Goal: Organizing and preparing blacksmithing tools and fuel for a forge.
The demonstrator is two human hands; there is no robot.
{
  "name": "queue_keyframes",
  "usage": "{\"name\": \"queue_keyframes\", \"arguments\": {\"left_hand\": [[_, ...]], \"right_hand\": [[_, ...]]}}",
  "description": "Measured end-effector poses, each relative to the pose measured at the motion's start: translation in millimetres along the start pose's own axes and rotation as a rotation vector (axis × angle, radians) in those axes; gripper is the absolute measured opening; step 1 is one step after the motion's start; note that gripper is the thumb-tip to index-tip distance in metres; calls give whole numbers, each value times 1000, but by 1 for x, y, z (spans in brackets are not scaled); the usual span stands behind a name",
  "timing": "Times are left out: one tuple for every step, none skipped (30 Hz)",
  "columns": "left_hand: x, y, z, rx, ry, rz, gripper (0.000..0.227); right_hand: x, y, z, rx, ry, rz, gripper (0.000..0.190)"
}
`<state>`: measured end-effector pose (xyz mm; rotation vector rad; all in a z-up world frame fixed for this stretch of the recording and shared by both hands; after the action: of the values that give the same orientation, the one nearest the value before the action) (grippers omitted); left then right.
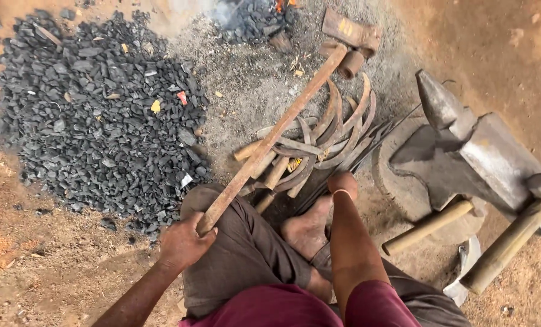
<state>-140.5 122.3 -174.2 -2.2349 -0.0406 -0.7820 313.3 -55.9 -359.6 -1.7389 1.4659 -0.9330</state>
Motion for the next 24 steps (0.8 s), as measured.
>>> {"name": "queue_keyframes", "arguments": {"left_hand": [[3, -1, -1, 2, -12, 43, 48], [5, -2, -3, 1, -23, 89, 51], [7, -3, -4, 4, -20, 88, 51], [8, -3, -4, 0, -33, 97, 50], [10, -4, -4, -5, -45, 106, 49], [13, -6, -5, -5, -40, 105, 49], [15, -8, -6, -47, -101, 103, 50], [17, -7, -7, -96, -157, 103, 52], [17, -4, -8, -104, -149, 104, 52], [18, -5, -7, -52, -104, 102, 51], [19, -7, -6, -1, -58, 100, 50], [20, -7, -5, -2, -47, 107, 50], [20, -7, -4, 19, -52, 115, 50], [18, -6, -5, 35, -60, 121, 49], [15, -4, 0, 29, -54, 127, 49], [10, 1, 3, -7, -87, 114, 53], [6, 6, 6, -42, -120, 101, 57], [12, 3, 5, -45, -121, 102, 57], [17, 0, 3, -66, -143, 104, 58], [22, -5, 2, -80, -164, 105, 58], [28, -8, -2, -75, -166, 104, 58], [35, -11, -4, -69, -183, 130, 55], [42, -15, -8, -63, -200, 157, 53], [41, -16, -9, -43, -204, 142, 53]], "right_hand": [[3, 1, 2, 16, 22, 54, 52], [7, 5, 3, 29, 48, 110, 50], [10, 2, -3, 33, 48, 112, 50], [13, -3, -8, 42, 46, 129, 55], [16, -7, -12, 52, 44, 147, 60], [13, -8, -12, 56, 47, 149, 60], [10, -8, -11, 32, 46, 133, 59], [12, -8, -10, 8, 53, 118, 58], [13, -10, -9, 11, 64, 119, 58], [11, -11, -9, -16, 90, 140, 56], [9, -13, -7, -44, 115, 162, 54], [12, -4, 7, -42, 122, 172, 54], [13, 3, 22, -2, 100, 223, 52], [17, 13, 35, 36, 79, 269, 50], [17, 16, 40, 35, 88, 273, 50], [16, 14, 45, 148, 22, 452, 43], [16, 12, 50, 262, -45, 630, 35], [17, 4, 46, 260, -43, 628, 35], [17, -5, 41, 269, -93, 948, 25], [13, -16, 37, 273, -151, 1272, 17], [20, -15, 28, 270, -156, 1273, 17], [18, -20, 24, 225, -226, 1445, 13], [17, -24, 18, 172, -297, 1615, 13], [17, -34, -4, 165, -325, 1614, 13]]}}
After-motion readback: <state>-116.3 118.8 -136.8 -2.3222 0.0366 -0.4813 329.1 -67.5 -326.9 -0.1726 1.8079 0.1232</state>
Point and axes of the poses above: each hand's wrist, its own z-axis towards the middle knuckle, its own y-axis out of the palm, x = y × z, the point moved 3 cm from there along z, towards the middle knuckle, and after that the axes turned 12 degrees about -z, right-handed, at the moved point
